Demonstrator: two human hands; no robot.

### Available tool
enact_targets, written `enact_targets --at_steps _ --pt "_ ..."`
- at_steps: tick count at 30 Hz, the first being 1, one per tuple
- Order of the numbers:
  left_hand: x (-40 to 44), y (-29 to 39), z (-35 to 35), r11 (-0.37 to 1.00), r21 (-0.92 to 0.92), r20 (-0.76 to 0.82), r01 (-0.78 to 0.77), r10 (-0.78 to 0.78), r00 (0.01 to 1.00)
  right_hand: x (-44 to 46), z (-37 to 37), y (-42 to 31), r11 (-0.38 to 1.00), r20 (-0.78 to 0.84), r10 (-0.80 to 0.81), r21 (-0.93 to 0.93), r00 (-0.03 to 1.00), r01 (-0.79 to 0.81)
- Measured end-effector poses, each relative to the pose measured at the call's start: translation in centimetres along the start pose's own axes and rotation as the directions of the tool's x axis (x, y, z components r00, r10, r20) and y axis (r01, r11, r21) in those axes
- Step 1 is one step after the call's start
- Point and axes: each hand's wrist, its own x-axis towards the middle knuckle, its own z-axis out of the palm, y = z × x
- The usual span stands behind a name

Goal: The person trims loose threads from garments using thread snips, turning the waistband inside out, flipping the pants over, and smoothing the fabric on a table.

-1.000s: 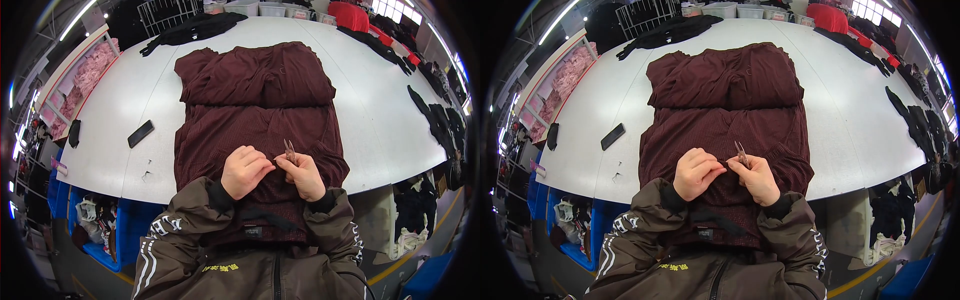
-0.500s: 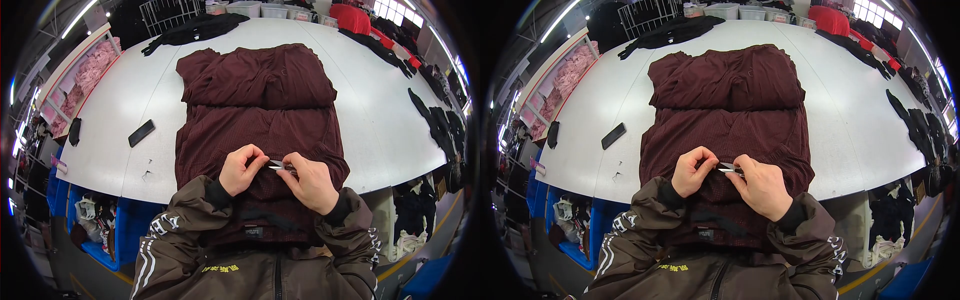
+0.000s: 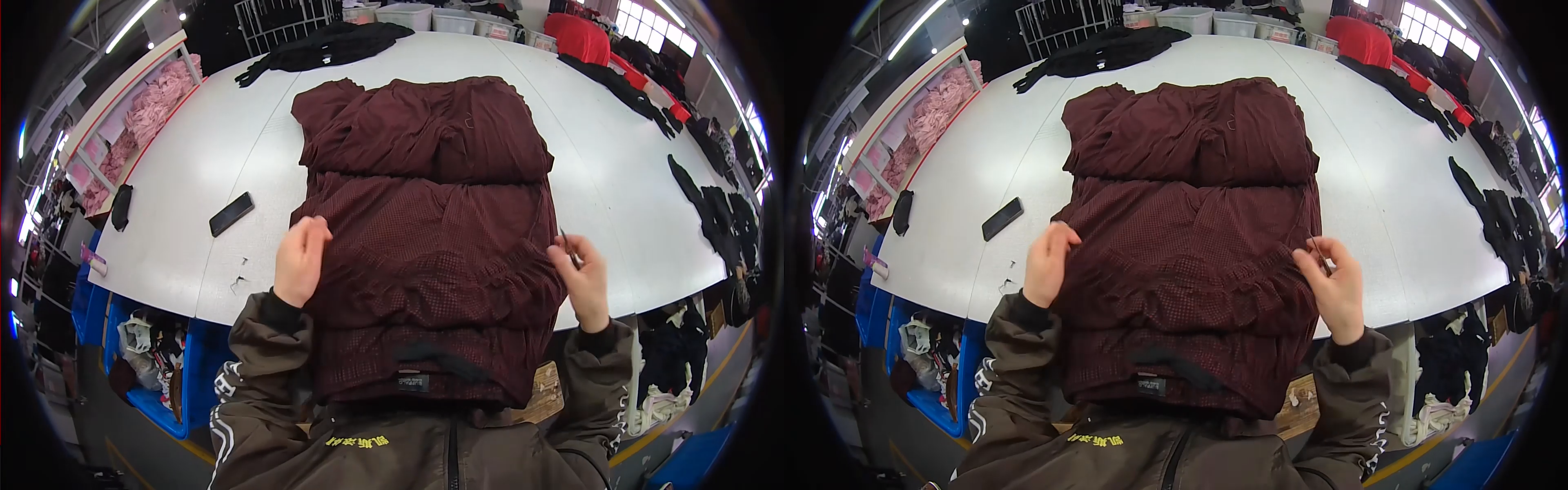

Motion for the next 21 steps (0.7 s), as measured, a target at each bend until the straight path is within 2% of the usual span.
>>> enact_targets --at_steps 1,2,4,6,7,8,9,10,11,12,13,14,15,16,17,19,20,21 --pt "-0.8 -0.7 0.0 0.972 0.227 0.023 0.061 -0.068 0.997 0.1 -0.2 2.5 0.991 0.026 -0.014 -0.134 1.0 0.017" --pt "-1.8 -1.6 0.5 0.972 0.228 0.023 0.063 -0.07 0.997 0.0 -0.1 5.0 0.964 0.054 -0.023 -0.265 0.998 0.037" --pt "-3.0 -2.7 1.9 0.893 0.431 0.236 -0.131 0.029 0.971 -0.2 0.0 8.0 0.859 0.109 -0.041 -0.504 0.993 0.091" --pt "-2.4 -1.0 1.2 0.96 0.236 0.277 0.151 -0.215 0.937 -0.4 0.4 7.1 0.936 0.161 0.063 -0.352 0.985 -0.003" --pt "-2.6 -0.2 0.6 0.96 0.237 0.275 0.149 -0.213 0.938 -0.9 0.3 6.0 0.937 0.161 0.06 -0.35 0.985 0.0" --pt "-2.6 0.5 -0.5 0.992 -0.024 0.141 0.125 -0.121 0.983 -1.5 -0.1 4.4 0.988 0.044 0.006 -0.155 0.999 0.001" --pt "-2.5 1.4 -1.8 0.959 -0.279 -0.015 0.054 -0.061 0.998 -2.2 -0.7 2.8 0.999 -0.083 -0.026 0.043 0.996 0.03" --pt "-3.7 3.2 -4.3 0.926 -0.374 -0.056 0.054 -0.08 0.995 -3.6 -1.7 1.5 0.987 -0.161 -0.037 0.15 0.986 0.062" --pt "-4.4 2.7 -6.6 0.899 -0.35 -0.144 -0.265 0.228 0.963 -5.5 -2.9 0.6 0.964 -0.238 -0.031 0.25 0.971 0.092" --pt "-5.1 3.4 -9.0 0.852 -0.371 0.03 -0.369 0.408 0.912 -6.8 -3.9 0.1 0.966 -0.242 -0.019 0.245 0.97 0.08" --pt "-6.1 4.1 -11.1 0.79 -0.411 0.194 -0.455 0.563 0.803 -7.9 -4.8 -0.2 0.944 -0.05 -0.329 -0.018 0.943 0.329" --pt "-8.0 3.9 -12.3 0.881 -0.29 0.332 -0.375 0.459 0.824 -9.2 -5.3 -0.1 0.786 0.219 -0.543 -0.206 0.811 0.582" --pt "-9.7 3.7 -12.2 0.936 -0.114 0.437 -0.332 0.347 0.83 -10.8 -5.2 0.8 0.8 0.226 -0.522 -0.204 0.822 0.565" --pt "-11.4 3.4 -11.9 0.954 0.069 0.523 -0.293 0.215 0.825 -12.8 -4.9 2.3 0.846 0.196 -0.418 -0.272 0.887 0.459" --pt "-13.6 2.1 -11.6 0.959 0.071 0.529 -0.275 0.197 0.825 -14.8 -4.5 4.1 0.874 0.157 -0.316 -0.337 0.936 0.351" --pt "-16.8 -0.6 -10.7 0.993 0.115 0.415 0.032 -0.077 0.907 -17.2 -3.8 6.1 0.881 0.055 -0.13 -0.451 0.99 0.141" --pt "-17.0 0.1 -10.3 0.993 0.114 0.414 0.03 -0.075 0.907 -17.7 -3.5 5.5 0.881 0.055 -0.132 -0.452 0.99 0.143" --pt "-17.1 1.6 -9.8 0.986 0.155 0.39 0.061 -0.118 0.913 -18.3 -3.1 4.0 0.926 0.032 -0.036 -0.374 0.999 0.046"
